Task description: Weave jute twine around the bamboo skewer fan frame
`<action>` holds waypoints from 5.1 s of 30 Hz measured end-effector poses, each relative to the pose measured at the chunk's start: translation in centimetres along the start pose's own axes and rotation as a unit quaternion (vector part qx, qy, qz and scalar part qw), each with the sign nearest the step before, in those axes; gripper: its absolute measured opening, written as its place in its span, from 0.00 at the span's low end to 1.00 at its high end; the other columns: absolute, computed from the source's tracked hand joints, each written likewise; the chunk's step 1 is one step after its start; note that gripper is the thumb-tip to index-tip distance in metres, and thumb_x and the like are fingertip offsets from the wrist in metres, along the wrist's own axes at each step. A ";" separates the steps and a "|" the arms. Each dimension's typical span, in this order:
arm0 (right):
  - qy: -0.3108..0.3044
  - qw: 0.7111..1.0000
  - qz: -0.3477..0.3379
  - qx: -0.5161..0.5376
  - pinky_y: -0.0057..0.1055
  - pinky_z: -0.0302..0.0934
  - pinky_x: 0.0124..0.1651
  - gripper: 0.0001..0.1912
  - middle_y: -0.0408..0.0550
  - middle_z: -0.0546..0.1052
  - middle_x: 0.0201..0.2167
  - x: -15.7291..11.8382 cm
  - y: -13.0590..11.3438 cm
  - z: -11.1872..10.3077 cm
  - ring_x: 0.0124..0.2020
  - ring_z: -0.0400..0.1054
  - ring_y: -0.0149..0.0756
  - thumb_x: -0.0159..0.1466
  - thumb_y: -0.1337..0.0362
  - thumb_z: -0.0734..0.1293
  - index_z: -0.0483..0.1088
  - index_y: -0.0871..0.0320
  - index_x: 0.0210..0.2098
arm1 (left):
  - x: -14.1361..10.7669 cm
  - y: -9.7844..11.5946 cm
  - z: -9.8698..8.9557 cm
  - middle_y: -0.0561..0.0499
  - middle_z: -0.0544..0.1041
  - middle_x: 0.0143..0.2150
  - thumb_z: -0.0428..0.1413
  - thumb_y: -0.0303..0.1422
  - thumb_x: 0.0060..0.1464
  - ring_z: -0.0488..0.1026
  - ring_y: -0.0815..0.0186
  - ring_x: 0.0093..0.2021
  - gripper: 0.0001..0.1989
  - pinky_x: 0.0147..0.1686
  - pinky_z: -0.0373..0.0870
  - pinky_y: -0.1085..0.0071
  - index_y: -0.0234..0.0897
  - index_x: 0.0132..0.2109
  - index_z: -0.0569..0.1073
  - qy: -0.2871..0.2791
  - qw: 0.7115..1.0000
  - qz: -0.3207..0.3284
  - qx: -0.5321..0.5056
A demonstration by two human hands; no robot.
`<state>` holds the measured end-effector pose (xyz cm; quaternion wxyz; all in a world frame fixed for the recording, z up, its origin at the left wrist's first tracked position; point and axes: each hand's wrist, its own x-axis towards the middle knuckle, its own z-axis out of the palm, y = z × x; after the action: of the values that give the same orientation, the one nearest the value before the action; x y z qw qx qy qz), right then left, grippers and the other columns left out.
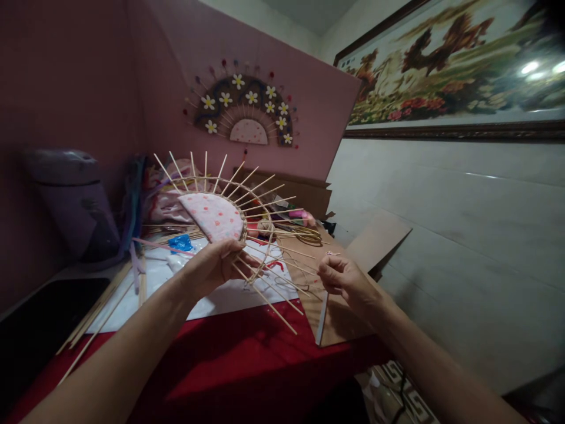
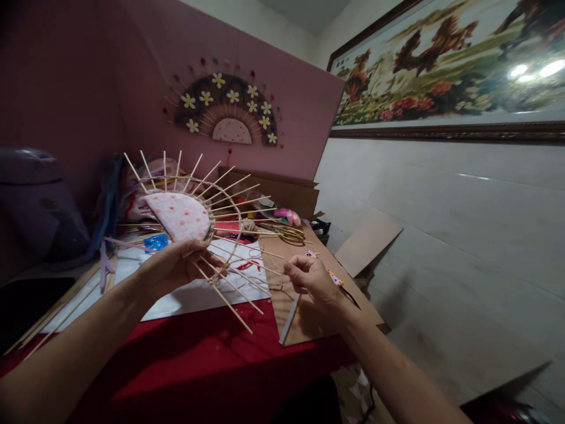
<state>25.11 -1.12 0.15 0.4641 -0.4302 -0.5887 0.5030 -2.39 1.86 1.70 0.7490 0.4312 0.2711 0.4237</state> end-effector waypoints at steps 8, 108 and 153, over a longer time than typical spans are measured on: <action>0.058 0.992 -0.063 -0.096 0.25 0.43 0.22 0.18 0.37 0.58 0.18 0.8 0.1 -0.4 0.19 0.48 0.23 0.51 0.51 0.71 0.64 0.60 0.24 | -0.1 0.1 0.0 0.40 0.79 0.28 0.52 0.28 0.47 0.77 0.59 0.28 0.09 0.33 0.71 0.66 0.28 0.25 0.74 0.003 1.000 -0.007 0.005; -0.027 0.974 -0.203 -0.098 0.27 0.55 0.28 0.09 0.41 0.66 0.23 12.2 2.5 6.0 0.24 0.59 0.29 0.55 0.60 0.66 0.66 0.59 0.24 | 0.1 -0.8 -0.6 0.41 0.80 0.34 0.52 0.27 0.46 0.77 0.54 0.36 0.08 0.44 0.68 0.59 0.29 0.25 0.74 -0.047 0.998 0.016 -0.046; -0.034 0.956 -0.220 -0.190 0.26 0.53 0.29 0.07 0.41 0.68 0.24 10.4 3.5 4.9 0.26 0.60 0.29 0.58 0.62 0.64 0.68 0.58 0.25 | 0.8 -1.4 0.2 0.41 0.79 0.42 0.51 0.26 0.43 0.72 0.53 0.47 0.14 0.55 0.58 0.54 0.29 0.36 0.78 -0.052 0.994 0.060 -0.071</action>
<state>18.37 8.50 -2.42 0.4531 -0.3526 -0.7689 0.2815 -1.28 2.13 0.55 0.7643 0.4139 0.1745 0.4626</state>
